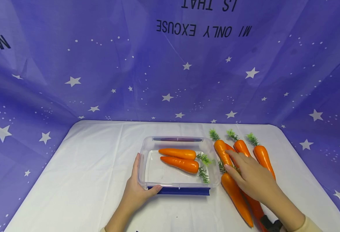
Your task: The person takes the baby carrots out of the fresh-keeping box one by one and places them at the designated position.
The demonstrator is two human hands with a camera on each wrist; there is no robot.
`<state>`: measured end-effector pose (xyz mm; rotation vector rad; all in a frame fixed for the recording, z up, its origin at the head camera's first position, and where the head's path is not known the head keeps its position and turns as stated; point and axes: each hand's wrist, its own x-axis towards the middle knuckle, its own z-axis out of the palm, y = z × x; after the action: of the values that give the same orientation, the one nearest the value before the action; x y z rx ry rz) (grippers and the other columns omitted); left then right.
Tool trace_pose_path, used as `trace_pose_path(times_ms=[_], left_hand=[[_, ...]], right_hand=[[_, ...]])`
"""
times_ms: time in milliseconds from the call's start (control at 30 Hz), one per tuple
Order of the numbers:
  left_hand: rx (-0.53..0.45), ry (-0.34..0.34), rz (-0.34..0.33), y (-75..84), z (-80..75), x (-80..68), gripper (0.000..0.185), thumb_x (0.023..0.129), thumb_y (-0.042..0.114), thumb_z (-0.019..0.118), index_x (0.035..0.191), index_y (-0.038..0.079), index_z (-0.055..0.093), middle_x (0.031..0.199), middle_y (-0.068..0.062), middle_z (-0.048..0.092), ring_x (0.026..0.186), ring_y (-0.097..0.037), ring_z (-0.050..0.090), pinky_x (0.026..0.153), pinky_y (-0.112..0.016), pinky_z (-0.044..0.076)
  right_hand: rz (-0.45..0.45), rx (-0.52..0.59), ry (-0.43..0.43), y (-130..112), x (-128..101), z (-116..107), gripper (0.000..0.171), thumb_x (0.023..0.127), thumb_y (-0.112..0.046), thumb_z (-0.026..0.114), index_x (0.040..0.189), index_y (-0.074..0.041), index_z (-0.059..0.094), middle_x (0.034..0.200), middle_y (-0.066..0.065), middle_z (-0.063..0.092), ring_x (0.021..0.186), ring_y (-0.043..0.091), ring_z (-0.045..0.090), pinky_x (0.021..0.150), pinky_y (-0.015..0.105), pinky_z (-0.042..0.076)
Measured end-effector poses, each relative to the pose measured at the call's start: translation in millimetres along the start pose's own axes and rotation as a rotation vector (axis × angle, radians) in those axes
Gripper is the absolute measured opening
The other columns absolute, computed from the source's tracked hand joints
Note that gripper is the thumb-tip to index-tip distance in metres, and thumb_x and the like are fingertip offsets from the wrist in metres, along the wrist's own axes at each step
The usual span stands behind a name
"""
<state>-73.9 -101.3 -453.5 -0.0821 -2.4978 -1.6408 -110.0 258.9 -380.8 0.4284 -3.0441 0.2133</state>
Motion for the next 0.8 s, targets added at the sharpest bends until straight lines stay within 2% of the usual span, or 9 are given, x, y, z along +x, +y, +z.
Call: trace_pose_path(times_ms=[67, 100, 300, 400, 533, 633, 800], left_hand=[[-0.008, -0.002, -0.009, 9.4, -2.0, -1.2, 0.119, 0.062, 0.028, 0.087, 0.153, 0.016, 0.011, 0.152, -0.014, 0.033, 0.126, -0.035, 0.049, 0.103, -0.052, 0.038], [-0.008, 0.001, -0.005, 8.0, -1.6, -1.2, 0.119, 0.062, 0.028, 0.087, 0.153, 0.016, 0.011, 0.152, -0.014, 0.033, 0.126, -0.035, 0.049, 0.103, -0.052, 0.038], [0.006, 0.002, 0.010, -16.7, 3.9, 3.2, 0.124, 0.060, 0.035, 0.088, 0.153, 0.026, 0.007, 0.155, -0.001, 0.030, 0.129, -0.028, 0.047, 0.104, -0.049, 0.038], [0.028, 0.001, 0.015, -27.0, 4.8, 5.0, 0.125, 0.060, 0.040, 0.088, 0.152, 0.031, 0.004, 0.155, 0.003, 0.028, 0.129, -0.024, 0.047, 0.104, -0.048, 0.038], [0.016, 0.008, 0.016, -30.7, 4.6, 5.1, 0.126, 0.058, 0.039, 0.089, 0.152, 0.033, 0.004, 0.155, 0.002, 0.028, 0.129, -0.025, 0.047, 0.105, -0.049, 0.038], [-0.006, 0.013, 0.015, -30.1, 5.0, 4.5, 0.126, 0.057, 0.037, 0.089, 0.152, 0.032, 0.006, 0.155, 0.001, 0.029, 0.129, -0.026, 0.047, 0.105, -0.049, 0.037], [-0.014, 0.000, 0.020, -28.7, 6.0, 4.6, 0.125, 0.059, 0.038, 0.088, 0.152, 0.034, 0.005, 0.155, 0.000, 0.029, 0.129, -0.027, 0.047, 0.104, -0.049, 0.038]], right_hand=[[-0.041, -0.009, 0.028, -6.8, 5.8, -1.6, 0.062, 0.093, -0.064, 0.033, 0.146, -0.030, 0.034, 0.140, 0.003, 0.050, 0.123, 0.034, 0.051, 0.087, 0.057, 0.047], [-0.055, -0.018, 0.042, -10.0, 8.6, -2.0, 0.062, 0.093, -0.063, 0.035, 0.146, -0.031, 0.033, 0.139, 0.003, 0.051, 0.123, 0.034, 0.050, 0.087, 0.057, 0.047], [-0.171, -0.033, 0.104, -27.2, 27.3, 1.3, 0.059, 0.092, -0.058, 0.045, 0.145, -0.032, 0.035, 0.134, 0.000, 0.055, 0.112, 0.031, 0.053, 0.088, 0.052, 0.045], [-0.225, -0.038, 0.114, -37.6, 39.4, 5.1, 0.059, 0.092, -0.058, 0.046, 0.144, -0.033, 0.036, 0.128, 0.000, 0.058, 0.108, 0.028, 0.054, 0.089, 0.049, 0.045], [-0.291, -0.029, 0.106, -53.6, 55.0, 12.3, 0.059, 0.092, -0.060, 0.044, 0.144, -0.032, 0.037, 0.122, -0.003, 0.060, 0.101, 0.022, 0.052, 0.086, 0.042, 0.044], [-0.325, -0.010, 0.085, -65.2, 65.3, 18.7, 0.059, 0.091, -0.058, 0.047, 0.143, -0.032, 0.038, 0.120, -0.006, 0.060, 0.100, 0.020, 0.049, 0.085, 0.039, 0.043], [-0.360, 0.014, 0.015, -79.4, 78.3, 31.9, 0.058, 0.089, -0.056, 0.052, 0.142, -0.033, 0.040, 0.124, -0.008, 0.057, 0.108, 0.019, 0.048, 0.093, 0.040, 0.041]])
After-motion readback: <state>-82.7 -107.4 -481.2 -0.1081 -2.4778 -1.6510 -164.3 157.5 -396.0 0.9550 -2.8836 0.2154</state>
